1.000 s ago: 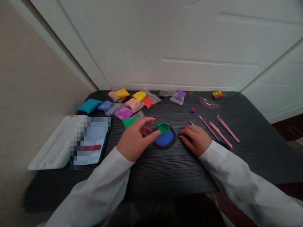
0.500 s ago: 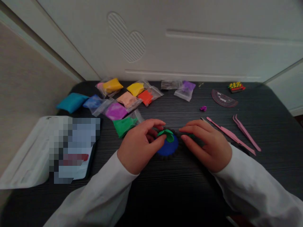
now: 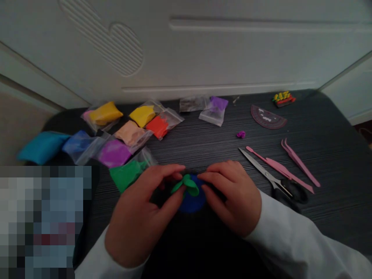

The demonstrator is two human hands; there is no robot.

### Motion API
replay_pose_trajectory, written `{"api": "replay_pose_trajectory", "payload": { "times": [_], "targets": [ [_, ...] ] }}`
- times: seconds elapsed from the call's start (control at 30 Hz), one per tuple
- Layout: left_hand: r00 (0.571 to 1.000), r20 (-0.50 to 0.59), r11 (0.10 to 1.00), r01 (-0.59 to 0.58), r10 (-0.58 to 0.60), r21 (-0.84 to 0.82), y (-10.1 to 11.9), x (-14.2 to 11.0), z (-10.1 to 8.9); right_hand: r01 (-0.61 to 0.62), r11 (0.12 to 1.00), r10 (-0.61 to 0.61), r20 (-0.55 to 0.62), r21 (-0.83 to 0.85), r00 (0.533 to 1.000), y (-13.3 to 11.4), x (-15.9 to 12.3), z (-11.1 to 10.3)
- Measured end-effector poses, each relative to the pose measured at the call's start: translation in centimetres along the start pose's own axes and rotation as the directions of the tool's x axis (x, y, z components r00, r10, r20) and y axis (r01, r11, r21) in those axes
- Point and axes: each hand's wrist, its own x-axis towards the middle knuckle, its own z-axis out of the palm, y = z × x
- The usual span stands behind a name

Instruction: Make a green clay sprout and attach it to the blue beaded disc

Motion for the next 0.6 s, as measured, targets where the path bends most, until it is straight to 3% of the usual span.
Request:
{"api": "replay_pose_trajectory", "payload": {
  "times": [0.23, 0.47, 0.6],
  "targets": [
    [0.999, 0.033, 0.999, -0.013, 0.013, 0.029, -1.1, -0.4, 0.2, -0.064, 0.995, 0.065, -0.017, 0.074, 0.998, -0.1, 0.2, 0.2],
    [0.989, 0.062, 0.991, -0.136, 0.135, 0.010, -2.2, 0.1, -0.3, -0.064, 0.995, 0.074, -0.131, 0.076, 0.989, 0.1, 1.3, 0.2],
    [1.000, 0.030, 0.998, 0.004, -0.002, -0.069, -2.5, -0.3, 0.3, -0.038, 0.996, 0.051, -0.155, 0.081, 0.987, 0.5, 1.7, 0.3]
  ]
}}
